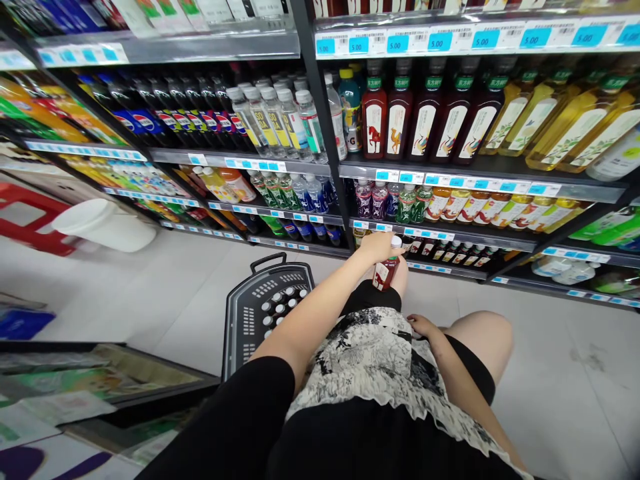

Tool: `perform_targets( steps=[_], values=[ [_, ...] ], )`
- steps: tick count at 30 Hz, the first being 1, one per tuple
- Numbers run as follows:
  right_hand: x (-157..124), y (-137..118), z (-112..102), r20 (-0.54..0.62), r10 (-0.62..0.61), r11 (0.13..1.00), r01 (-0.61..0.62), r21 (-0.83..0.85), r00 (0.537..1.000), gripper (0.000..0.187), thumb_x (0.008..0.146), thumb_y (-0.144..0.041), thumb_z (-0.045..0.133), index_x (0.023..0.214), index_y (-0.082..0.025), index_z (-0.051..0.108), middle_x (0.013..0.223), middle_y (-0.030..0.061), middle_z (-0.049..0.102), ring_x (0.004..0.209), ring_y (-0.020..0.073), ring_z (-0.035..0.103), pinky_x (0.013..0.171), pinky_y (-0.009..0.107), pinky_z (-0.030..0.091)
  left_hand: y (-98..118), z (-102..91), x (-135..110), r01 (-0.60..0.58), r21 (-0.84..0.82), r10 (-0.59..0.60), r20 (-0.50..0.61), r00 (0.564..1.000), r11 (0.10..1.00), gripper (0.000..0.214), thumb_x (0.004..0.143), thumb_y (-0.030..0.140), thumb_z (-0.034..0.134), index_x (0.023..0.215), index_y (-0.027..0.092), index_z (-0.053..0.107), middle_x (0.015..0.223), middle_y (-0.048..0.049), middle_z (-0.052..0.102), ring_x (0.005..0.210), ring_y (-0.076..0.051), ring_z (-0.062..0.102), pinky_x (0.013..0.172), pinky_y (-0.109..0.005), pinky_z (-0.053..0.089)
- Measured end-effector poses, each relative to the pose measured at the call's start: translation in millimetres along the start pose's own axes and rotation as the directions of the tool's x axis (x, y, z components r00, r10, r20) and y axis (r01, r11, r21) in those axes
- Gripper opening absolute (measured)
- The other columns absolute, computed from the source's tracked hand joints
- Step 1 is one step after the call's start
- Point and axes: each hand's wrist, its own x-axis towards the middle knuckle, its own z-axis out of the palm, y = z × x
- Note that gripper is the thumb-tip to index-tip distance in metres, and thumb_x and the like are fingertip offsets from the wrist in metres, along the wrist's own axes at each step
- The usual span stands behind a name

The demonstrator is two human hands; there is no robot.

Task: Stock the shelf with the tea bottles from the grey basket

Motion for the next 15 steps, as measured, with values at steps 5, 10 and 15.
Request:
perform_targets(
  steps=[5,10,15],
  values=[
    [22,24,9,0.059,0.025,1.0,-0.026,0.017,0.998,0.026,0.083,-0.021,0.061,0.102,-0.007,0.072,0.079,0.0118,0.065,0.073,0.0251,0.062,0.069,0.031,0.05,-9,1.5,-4,-0.006,-0.02,0.005,-0.037,0.999,1.0,0.056,0.085,0.068,0.057,0.114,0.02,0.061,0.113,-0.0119,0.07,0.107,-0.033,0.066,0.086,-0.04,0.053],
    [34,37,23,0.09,0.011,1.0,-0.01,-0.011,0.996,0.023,0.085,-0.021,0.055,0.101,-0.012,0.07,0.084,0.0095,0.067,0.08,0.0251,0.066,0.079,0.032,0.052,-25,18.5,-13,-0.091,-0.126,0.065,-0.196,0.978,0.988,0.053,0.08,0.057,0.067,0.118,0.022,0.055,0.114,-0.0102,0.068,0.105,-0.032,0.065,0.083,-0.039,0.054],
    [17,32,25,0.007,-0.041,0.997,0.042,-0.072,0.999,0.006,0.081,-0.018,0.059,0.08,-0.02,0.064,0.095,0.0081,0.071,0.104,0.0299,0.066,0.092,0.035,0.05,-38,84.6,-26,-0.209,-0.579,-0.043,-0.39,0.92,0.788,0.04,0.09,0.045,0.053,0.121,0.02,0.053,0.122,-0.0108,0.066,0.114,-0.025,0.062,0.1,-0.037,0.049]
  ],
)
